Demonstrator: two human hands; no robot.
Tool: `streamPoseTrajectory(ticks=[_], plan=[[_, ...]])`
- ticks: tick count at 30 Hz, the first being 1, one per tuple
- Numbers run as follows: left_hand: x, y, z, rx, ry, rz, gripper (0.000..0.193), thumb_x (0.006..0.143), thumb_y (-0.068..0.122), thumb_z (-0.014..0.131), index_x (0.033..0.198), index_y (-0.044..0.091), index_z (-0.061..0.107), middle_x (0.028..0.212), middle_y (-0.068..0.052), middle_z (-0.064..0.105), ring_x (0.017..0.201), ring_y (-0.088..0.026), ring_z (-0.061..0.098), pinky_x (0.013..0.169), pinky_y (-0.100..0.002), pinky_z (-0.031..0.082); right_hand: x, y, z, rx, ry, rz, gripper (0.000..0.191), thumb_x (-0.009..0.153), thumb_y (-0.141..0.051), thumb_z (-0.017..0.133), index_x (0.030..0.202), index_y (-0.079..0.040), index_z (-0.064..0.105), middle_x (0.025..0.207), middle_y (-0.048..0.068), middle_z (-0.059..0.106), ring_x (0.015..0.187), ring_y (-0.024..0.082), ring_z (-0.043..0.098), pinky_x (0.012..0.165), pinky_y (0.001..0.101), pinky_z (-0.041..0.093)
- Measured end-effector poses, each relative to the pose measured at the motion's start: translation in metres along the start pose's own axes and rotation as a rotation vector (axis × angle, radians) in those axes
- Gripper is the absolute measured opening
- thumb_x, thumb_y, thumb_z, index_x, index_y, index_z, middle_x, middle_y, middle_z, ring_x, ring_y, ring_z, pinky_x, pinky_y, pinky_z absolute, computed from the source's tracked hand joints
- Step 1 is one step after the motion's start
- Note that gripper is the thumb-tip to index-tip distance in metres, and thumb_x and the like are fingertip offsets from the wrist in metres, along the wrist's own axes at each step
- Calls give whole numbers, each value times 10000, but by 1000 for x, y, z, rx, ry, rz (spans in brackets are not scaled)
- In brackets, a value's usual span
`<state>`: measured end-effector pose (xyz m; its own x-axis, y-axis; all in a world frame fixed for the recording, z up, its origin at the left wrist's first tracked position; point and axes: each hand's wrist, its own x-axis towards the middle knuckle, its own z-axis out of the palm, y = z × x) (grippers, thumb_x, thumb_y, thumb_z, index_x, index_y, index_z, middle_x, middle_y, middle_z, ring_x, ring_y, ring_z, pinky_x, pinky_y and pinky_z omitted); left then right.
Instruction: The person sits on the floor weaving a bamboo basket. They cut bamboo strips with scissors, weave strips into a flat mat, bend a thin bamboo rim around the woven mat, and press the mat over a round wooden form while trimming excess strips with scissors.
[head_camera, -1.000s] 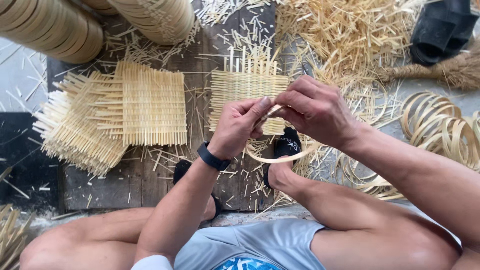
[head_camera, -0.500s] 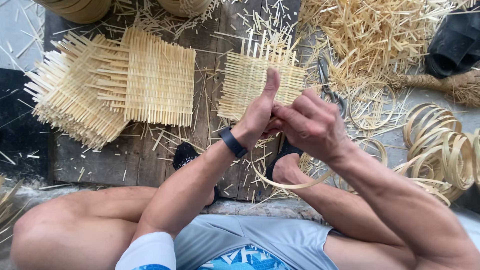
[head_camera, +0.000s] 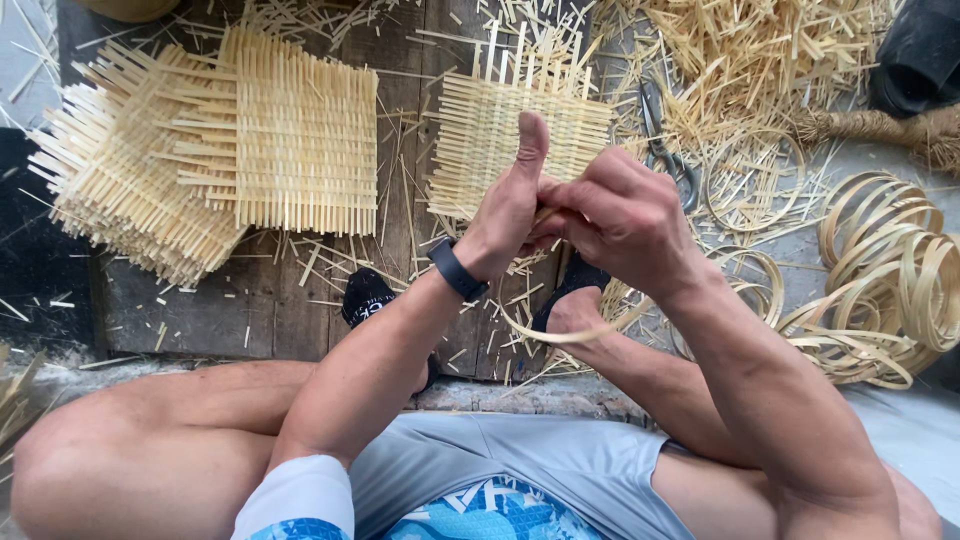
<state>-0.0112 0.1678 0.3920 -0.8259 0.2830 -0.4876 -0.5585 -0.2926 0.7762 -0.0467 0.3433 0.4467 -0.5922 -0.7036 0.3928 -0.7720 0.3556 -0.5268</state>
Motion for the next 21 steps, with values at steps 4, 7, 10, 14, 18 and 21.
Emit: streamPoseTrajectory(ticks=[4, 7, 10, 14, 18, 21], plan=[[-5, 9, -11, 53, 45, 267, 1130, 777, 979, 179, 937, 31, 774, 597, 52, 586, 511, -42, 547, 425, -203, 445, -4, 23, -12, 142, -5, 303, 326, 924, -235, 779, 1108, -6, 637, 996, 113, 632, 832, 170, 667, 641, 299, 604], [-8, 20, -30, -70, 226, 276, 1146, 786, 944, 246, 1097, -39, 745, 552, 75, 461, 426, -27, 379, 343, -209, 334, -10, 26, 5, 129, -97, 647, 278, 1064, -276, 554, 1204, -44, 619, 882, 135, 641, 737, 227, 637, 603, 365, 558], [-7, 21, -51, -334, 330, 226, 1113, 870, 890, 315, 1188, -112, 678, 563, 81, 444, 416, -41, 351, 353, -221, 278, -35, 20, 34, 201, -74, 651, 288, 1090, -226, 452, 1194, -9, 609, 963, 171, 697, 854, 268, 694, 743, 421, 569], [3, 8, -67, -160, 389, 107, 1002, 840, 860, 315, 1227, 3, 659, 709, 9, 592, 569, -86, 514, 493, -255, 450, -61, 68, 23, 32, -258, 572, 203, 990, -178, 550, 1054, -66, 707, 968, 173, 729, 914, 324, 700, 815, 459, 546], [11, -9, -65, -193, 396, 153, 766, 966, 708, 445, 1309, 42, 603, 952, -33, 620, 842, -151, 584, 734, -335, 525, -77, 144, -71, 540, 280, 1082, 440, 1090, -393, 421, 1134, -28, 661, 890, 144, 719, 776, 263, 705, 681, 374, 615], [14, -14, -57, -129, 434, 136, 629, 1011, 600, 479, 1238, 28, 615, 959, -43, 633, 856, -156, 606, 746, -333, 538, -118, 169, -150, 644, 423, 937, 379, 1094, -341, 547, 1336, -50, 565, 1156, 110, 699, 1053, 186, 778, 865, 345, 632]])
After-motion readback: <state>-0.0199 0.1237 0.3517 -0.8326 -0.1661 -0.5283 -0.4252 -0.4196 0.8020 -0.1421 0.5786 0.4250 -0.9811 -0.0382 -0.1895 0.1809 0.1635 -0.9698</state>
